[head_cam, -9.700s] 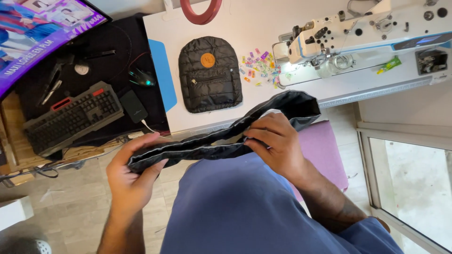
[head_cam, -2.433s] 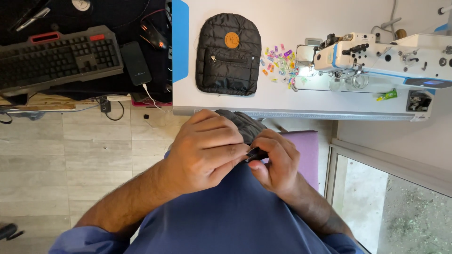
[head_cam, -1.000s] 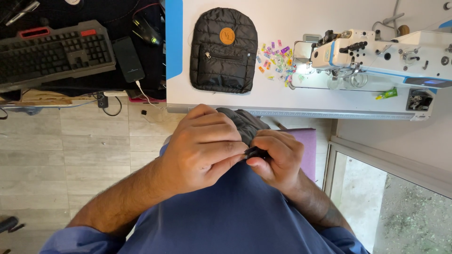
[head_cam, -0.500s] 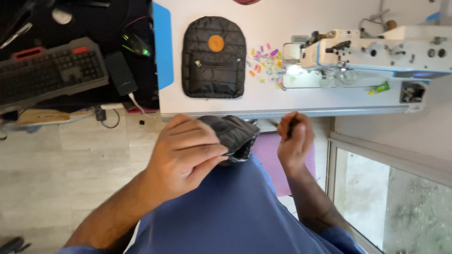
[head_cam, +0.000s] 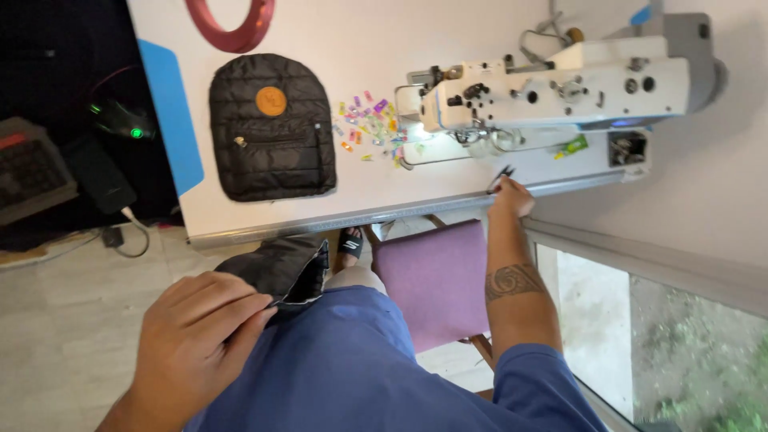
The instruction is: Assembling a black quilted bag by turning it inside out and attaching fabric clips to the edges at a sewing station
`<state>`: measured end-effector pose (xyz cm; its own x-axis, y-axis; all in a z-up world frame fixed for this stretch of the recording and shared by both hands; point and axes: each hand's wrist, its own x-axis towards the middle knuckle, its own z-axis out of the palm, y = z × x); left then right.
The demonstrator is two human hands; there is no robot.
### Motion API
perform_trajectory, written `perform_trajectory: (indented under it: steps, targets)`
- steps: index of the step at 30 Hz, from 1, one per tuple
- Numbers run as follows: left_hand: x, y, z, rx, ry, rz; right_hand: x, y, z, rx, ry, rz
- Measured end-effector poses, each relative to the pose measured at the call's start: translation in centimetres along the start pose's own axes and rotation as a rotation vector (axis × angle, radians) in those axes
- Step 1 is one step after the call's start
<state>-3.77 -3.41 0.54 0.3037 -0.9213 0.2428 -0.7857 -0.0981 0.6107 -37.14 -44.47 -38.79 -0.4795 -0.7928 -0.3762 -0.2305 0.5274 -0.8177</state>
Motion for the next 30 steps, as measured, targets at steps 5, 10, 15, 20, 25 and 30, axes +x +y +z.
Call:
perform_trajectory:
  steps: [5, 10, 15, 20, 25, 30]
  targets:
    - [0.3, 1.1, 1.4, -0.043, 0.064, -0.097, -1.8, -2.0, -0.2, 0.046, 0.182, -0.043]
    - [-0.9, -0.1, 5.3, -0.034, 0.105, -0.276, -24.4, -7.7, -2.7, -0.037, -0.763, -0.403]
    - [0.0, -0.9, 8.0, -0.08, 0.179, -0.359, -35.4, -9.5, -2.8, 0.144, -1.627, -0.714]
    - [-0.3, -2.2, 6.9, -0.264, 0.167, -0.441, -35.2, -11.4, 0.2, -0.088, -1.855, -0.603]
    - [-0.4, -8.9, 7.7, -0.846, 0.112, -0.341, -34.8, -14.2, 4.4, -0.096, -1.919, -0.643]
    - [0.7, -16.2, 7.4, -0.997, -0.045, -0.363, -35.3, -17.1, 7.2, -0.174, -1.788, -0.647]
